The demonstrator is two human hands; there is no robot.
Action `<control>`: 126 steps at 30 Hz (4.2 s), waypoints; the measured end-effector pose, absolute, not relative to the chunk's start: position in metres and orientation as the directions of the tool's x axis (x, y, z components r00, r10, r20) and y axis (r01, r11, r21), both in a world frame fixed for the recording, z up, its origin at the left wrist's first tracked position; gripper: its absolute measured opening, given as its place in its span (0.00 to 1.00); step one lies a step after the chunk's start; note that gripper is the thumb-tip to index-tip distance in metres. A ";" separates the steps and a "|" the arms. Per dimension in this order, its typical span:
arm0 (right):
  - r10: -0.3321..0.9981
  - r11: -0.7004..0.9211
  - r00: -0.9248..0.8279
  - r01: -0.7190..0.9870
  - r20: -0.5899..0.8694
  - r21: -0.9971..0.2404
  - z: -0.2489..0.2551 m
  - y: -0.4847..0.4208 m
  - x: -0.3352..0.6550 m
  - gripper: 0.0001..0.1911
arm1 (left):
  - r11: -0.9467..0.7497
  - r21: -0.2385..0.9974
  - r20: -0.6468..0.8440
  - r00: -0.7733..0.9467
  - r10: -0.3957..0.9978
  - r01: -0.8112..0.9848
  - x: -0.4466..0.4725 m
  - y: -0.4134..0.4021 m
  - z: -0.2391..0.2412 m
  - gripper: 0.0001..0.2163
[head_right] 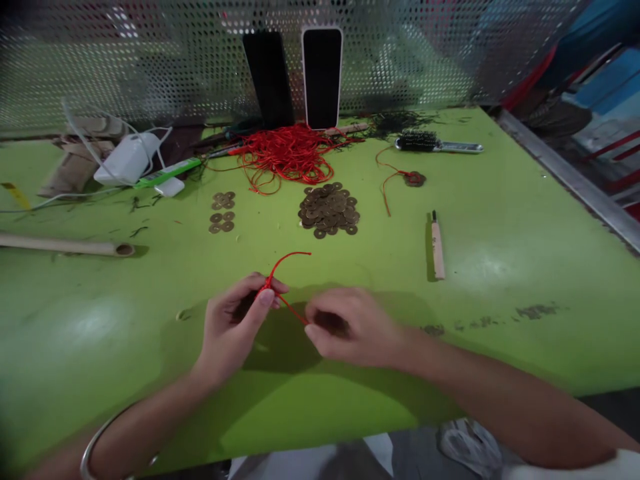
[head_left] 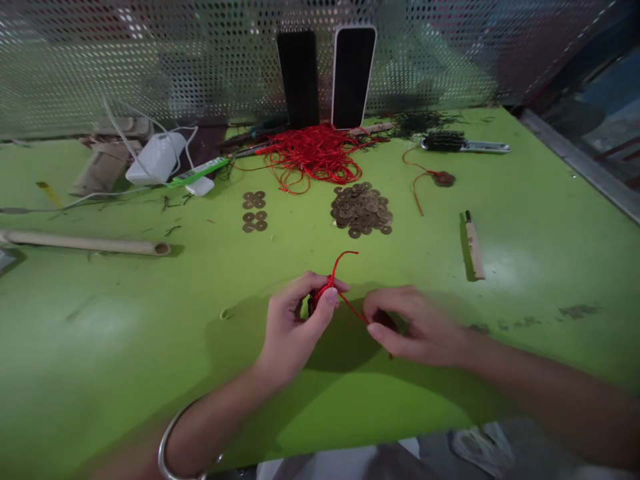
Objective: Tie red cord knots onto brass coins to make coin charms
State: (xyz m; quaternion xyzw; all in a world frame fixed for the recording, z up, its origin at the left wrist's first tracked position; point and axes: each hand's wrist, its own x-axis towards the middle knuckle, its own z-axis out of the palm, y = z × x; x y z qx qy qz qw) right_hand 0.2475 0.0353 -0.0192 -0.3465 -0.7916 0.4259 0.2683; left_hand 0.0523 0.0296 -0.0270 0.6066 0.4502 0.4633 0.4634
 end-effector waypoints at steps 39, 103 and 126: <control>0.883 -0.073 -0.463 0.019 -0.073 -0.997 -0.024 0.044 0.250 0.06 | -0.236 0.972 0.231 0.250 0.940 -0.009 0.050 0.032 -0.026 0.04; 0.835 -0.170 -0.534 -0.024 -0.131 -0.985 -0.022 0.036 0.249 0.15 | -0.744 0.592 0.642 0.378 0.667 0.308 0.048 0.031 -0.029 0.13; 0.788 -0.231 -0.594 -0.039 -0.163 -0.972 -0.024 0.036 0.250 0.17 | -0.711 0.631 0.654 0.279 0.703 0.310 0.055 0.035 -0.026 0.08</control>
